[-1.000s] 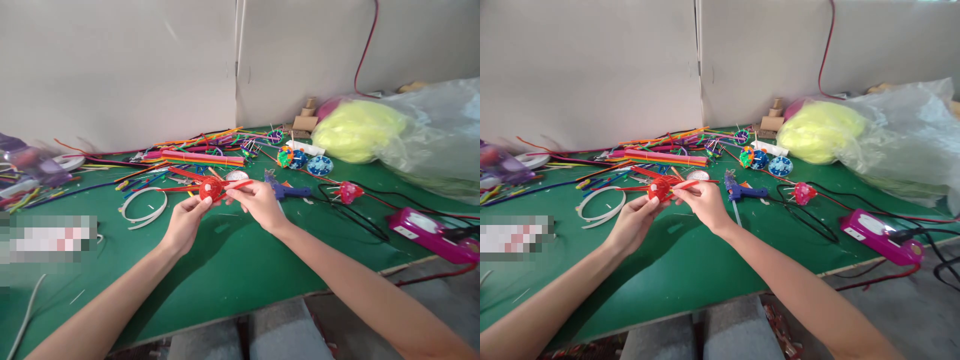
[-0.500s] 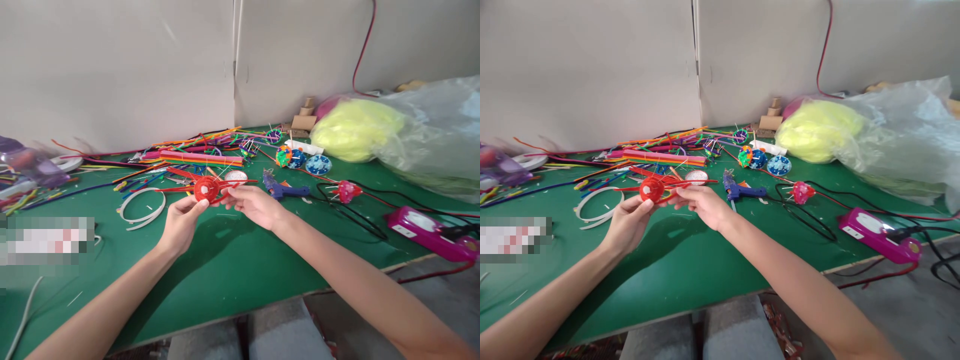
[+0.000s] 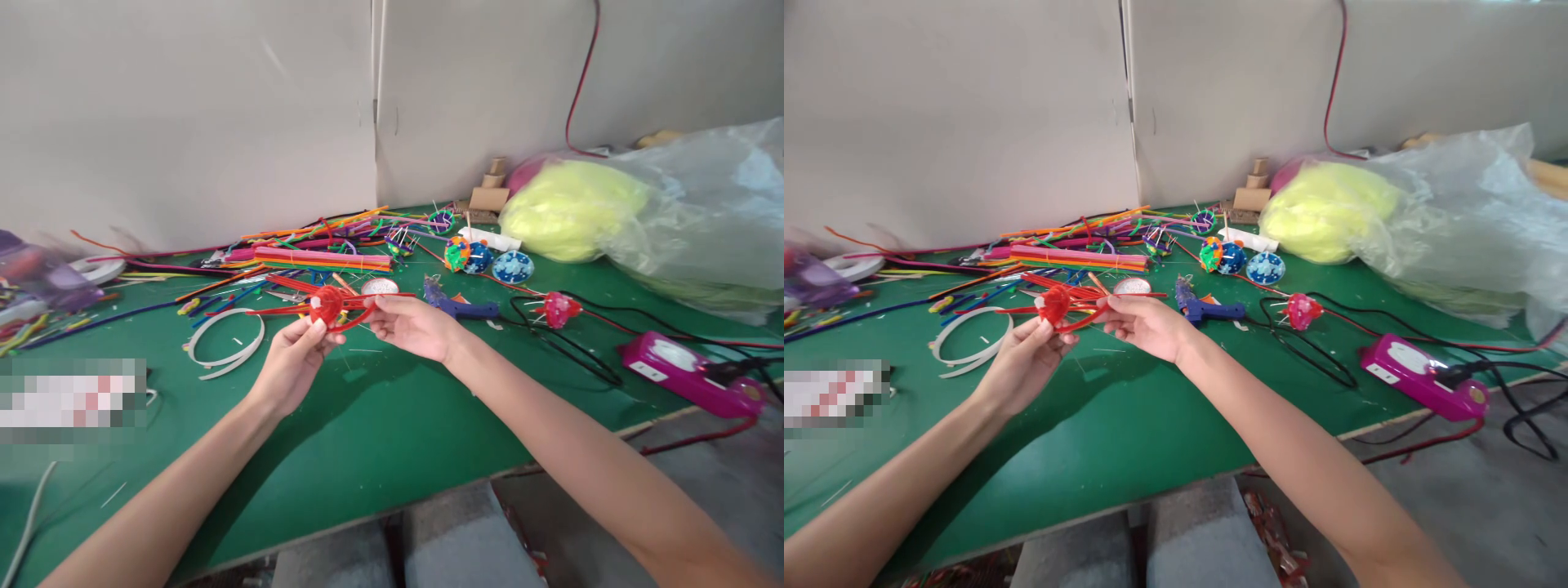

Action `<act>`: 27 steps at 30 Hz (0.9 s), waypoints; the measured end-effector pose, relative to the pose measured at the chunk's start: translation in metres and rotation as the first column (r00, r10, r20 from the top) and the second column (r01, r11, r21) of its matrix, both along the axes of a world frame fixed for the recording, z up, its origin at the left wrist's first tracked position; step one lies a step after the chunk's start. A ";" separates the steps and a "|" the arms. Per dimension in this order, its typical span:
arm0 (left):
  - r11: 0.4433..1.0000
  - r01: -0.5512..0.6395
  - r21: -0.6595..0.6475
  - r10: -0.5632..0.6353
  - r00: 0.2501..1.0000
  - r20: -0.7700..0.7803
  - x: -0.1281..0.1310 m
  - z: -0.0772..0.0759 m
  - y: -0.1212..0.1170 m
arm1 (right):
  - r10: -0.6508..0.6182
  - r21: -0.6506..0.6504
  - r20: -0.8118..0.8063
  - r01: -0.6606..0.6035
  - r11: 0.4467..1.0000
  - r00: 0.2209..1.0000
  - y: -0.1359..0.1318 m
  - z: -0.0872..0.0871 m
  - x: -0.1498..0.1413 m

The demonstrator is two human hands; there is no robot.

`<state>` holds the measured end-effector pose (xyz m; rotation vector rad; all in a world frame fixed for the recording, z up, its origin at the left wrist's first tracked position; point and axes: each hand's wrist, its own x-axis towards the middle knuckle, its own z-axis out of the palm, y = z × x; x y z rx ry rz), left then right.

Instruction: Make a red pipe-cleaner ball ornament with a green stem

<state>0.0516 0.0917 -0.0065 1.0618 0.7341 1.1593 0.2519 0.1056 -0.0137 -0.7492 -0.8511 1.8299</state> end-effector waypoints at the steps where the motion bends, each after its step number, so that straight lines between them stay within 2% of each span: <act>1: 1.000 0.018 -0.010 -0.018 1.000 0.001 0.000 0.000 0.000 | 0.006 0.013 -0.007 -0.006 1.000 1.000 0.001 0.000 0.002; 7: 0.993 0.102 -0.052 -0.102 0.995 0.014 -0.002 0.001 0.000 | 0.086 -0.011 -0.007 -0.086 0.996 0.996 0.005 0.006 0.017; 11: 0.988 0.141 -0.068 -0.142 0.990 -0.017 -0.002 0.002 -0.001 | 0.127 0.038 0.041 -0.128 0.991 0.991 0.005 0.010 0.026; 14: 0.989 0.134 -0.064 -0.138 0.989 -0.061 -0.002 0.000 0.000 | 0.076 0.118 0.091 -0.087 0.989 0.993 0.003 0.014 0.029; 16: 0.993 0.105 -0.051 -0.110 0.989 -0.095 -0.002 -0.001 0.000 | -0.022 0.207 0.149 -0.010 0.978 0.989 0.002 0.016 0.028; 18: 0.996 0.080 -0.026 -0.082 0.988 -0.134 -0.002 -0.002 0.000 | -0.164 0.327 0.223 0.085 0.941 0.961 0.000 0.018 0.025; 20: 0.998 0.069 -0.002 -0.068 0.984 -0.167 -0.002 -0.003 0.000 | -0.312 0.459 0.281 0.159 0.874 0.907 -0.003 0.020 0.022; 23: 0.998 0.068 0.018 -0.063 0.978 -0.196 -0.002 -0.003 0.000 | -0.463 0.628 0.346 0.166 0.760 0.816 -0.011 0.023 0.015; 27: 0.990 0.139 0.002 -0.135 0.966 -0.222 -0.002 -0.001 -0.001 | -0.601 0.750 0.342 0.176 0.637 0.722 -0.021 0.027 0.010</act>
